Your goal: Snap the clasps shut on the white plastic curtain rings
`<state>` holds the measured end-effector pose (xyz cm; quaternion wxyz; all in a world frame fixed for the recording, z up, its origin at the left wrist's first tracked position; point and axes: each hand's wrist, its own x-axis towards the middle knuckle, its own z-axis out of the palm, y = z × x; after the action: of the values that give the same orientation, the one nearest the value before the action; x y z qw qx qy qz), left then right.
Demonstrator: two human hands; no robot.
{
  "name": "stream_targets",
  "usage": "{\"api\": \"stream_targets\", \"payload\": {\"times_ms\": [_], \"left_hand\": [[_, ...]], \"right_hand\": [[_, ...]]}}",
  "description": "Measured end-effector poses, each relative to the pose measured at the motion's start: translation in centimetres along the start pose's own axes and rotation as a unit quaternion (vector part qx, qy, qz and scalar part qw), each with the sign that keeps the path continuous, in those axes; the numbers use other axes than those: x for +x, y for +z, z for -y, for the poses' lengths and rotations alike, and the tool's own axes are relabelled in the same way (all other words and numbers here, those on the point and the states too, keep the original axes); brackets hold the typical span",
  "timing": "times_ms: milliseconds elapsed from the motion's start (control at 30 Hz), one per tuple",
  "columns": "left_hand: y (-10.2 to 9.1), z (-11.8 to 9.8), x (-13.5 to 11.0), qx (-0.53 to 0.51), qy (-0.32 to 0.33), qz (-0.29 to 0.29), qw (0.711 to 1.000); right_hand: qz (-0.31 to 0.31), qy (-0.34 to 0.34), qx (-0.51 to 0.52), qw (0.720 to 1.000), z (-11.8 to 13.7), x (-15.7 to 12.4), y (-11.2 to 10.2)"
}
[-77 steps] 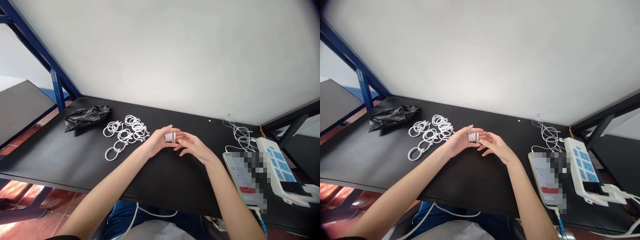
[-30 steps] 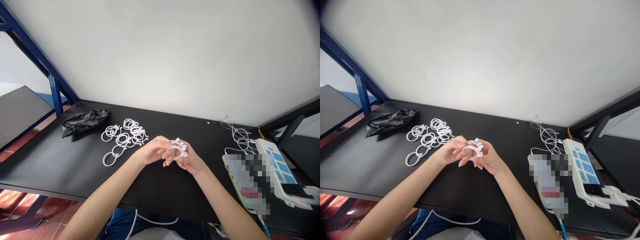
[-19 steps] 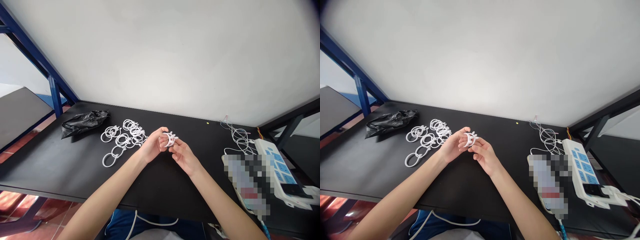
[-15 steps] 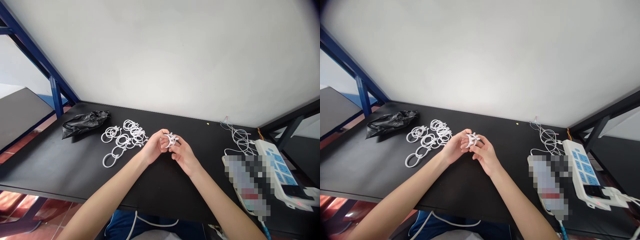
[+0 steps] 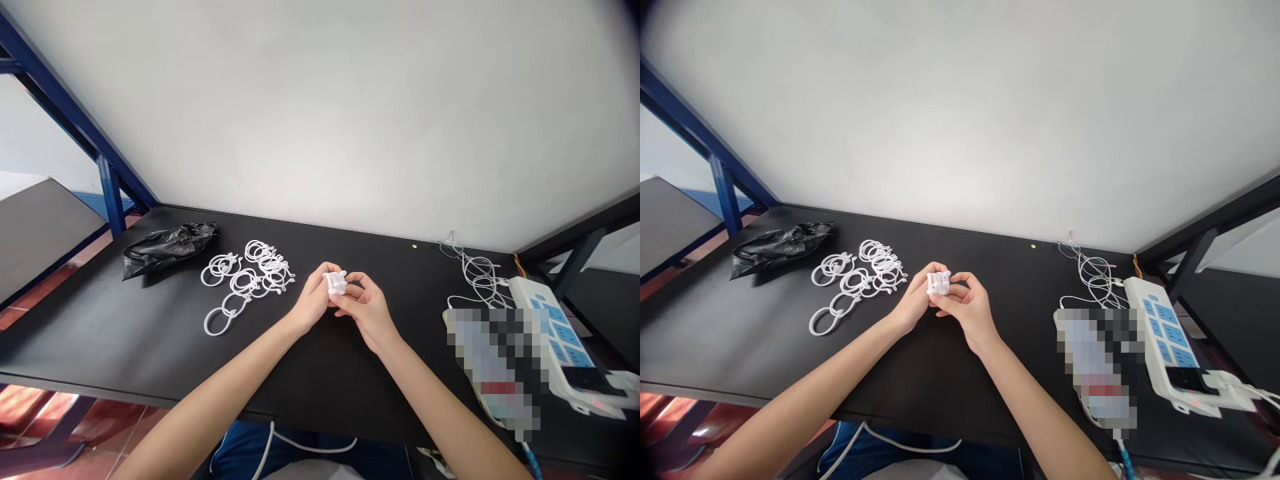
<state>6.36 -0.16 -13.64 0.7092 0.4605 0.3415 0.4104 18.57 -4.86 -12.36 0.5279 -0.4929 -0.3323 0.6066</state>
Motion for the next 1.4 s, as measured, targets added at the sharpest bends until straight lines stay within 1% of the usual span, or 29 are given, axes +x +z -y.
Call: {"api": "stream_targets", "payload": {"times_ms": [100,167,300,433,500,600,700,767,800,833,900,933,967,1000,1033,1067,1133,1200,1300,1333,1400], "left_hand": [[-0.1,0.1,0.0,0.006,0.010,0.014,1.000],[-0.1,0.1,0.0,0.001,0.005,0.033,0.999],[0.0,0.1,0.0,-0.004,-0.012,0.105,0.994],[-0.7,-0.5,0.4,0.029,0.003,0.181,0.983],[-1.4,-0.8,0.6,0.060,0.022,0.210,0.976],[-2.1,-1.3,0.5,0.117,0.048,0.242,0.962],[-2.3,-1.6,0.2,0.170,0.064,0.268,0.946],[-2.2,-1.7,0.0,0.247,0.098,0.274,0.924],[-2.1,-1.7,-0.1,0.302,0.127,0.267,0.907],[-2.0,-1.7,-0.1,0.365,0.160,0.254,0.881],[-2.1,-1.6,-0.2,0.481,0.219,0.224,0.819],[-2.1,-1.5,-0.2,0.524,0.239,0.214,0.789],[-2.3,-1.5,-0.1,0.555,0.251,0.210,0.765],[-2.4,-1.4,-0.1,0.573,0.257,0.208,0.750],[-2.6,-1.4,0.0,0.581,0.259,0.206,0.743],[-2.7,-1.5,0.0,0.582,0.260,0.203,0.743],[-3.0,-1.6,0.1,0.575,0.257,0.195,0.752],[-3.2,-1.9,0.1,0.552,0.245,0.190,0.774],[-3.4,-2.4,0.0,0.493,0.220,0.192,0.819],[-3.5,-2.5,0.0,0.478,0.213,0.193,0.830],[-3.6,-2.7,0.0,0.469,0.203,0.195,0.837]], "right_hand": [[0.026,0.003,-0.014,1.000,0.0,0.1,-0.1],[0.045,-0.001,-0.022,0.999,-0.1,0.2,-0.1],[0.054,-0.030,-0.030,0.998,-0.3,0.2,0.2],[0.052,-0.046,-0.043,0.997,-0.1,0.1,0.1],[0.063,-0.040,-0.056,0.996,0.2,0.0,-0.1],[0.098,-0.009,-0.083,0.992,0.5,0.1,-0.5],[0.133,0.028,-0.106,0.985,0.7,0.2,-1.0],[0.145,0.048,-0.118,0.981,0.9,0.2,-1.3],[0.150,0.057,-0.123,0.979,0.9,0.2,-1.4],[0.156,0.066,-0.127,0.977,1.0,0.2,-1.5],[0.169,0.079,-0.132,0.973,1.1,0.1,-1.6],[0.175,0.081,-0.132,0.972,1.2,0.1,-1.6],[0.179,0.079,-0.131,0.972,1.2,0.1,-1.5],[0.183,0.073,-0.129,0.972,1.2,0.1,-1.5],[0.186,0.066,-0.125,0.972,1.3,0.0,-1.4],[0.190,0.058,-0.122,0.973,1.3,0.0,-1.3],[0.198,0.046,-0.115,0.972,1.3,-0.1,-1.1],[0.202,0.039,-0.110,0.972,1.3,-0.2,-0.9],[0.204,0.034,-0.106,0.973,1.1,-0.5,-0.5],[0.204,0.032,-0.106,0.973,1.0,-0.5,-0.4],[0.202,0.027,-0.107,0.973,0.9,-0.6,-0.3]]}}
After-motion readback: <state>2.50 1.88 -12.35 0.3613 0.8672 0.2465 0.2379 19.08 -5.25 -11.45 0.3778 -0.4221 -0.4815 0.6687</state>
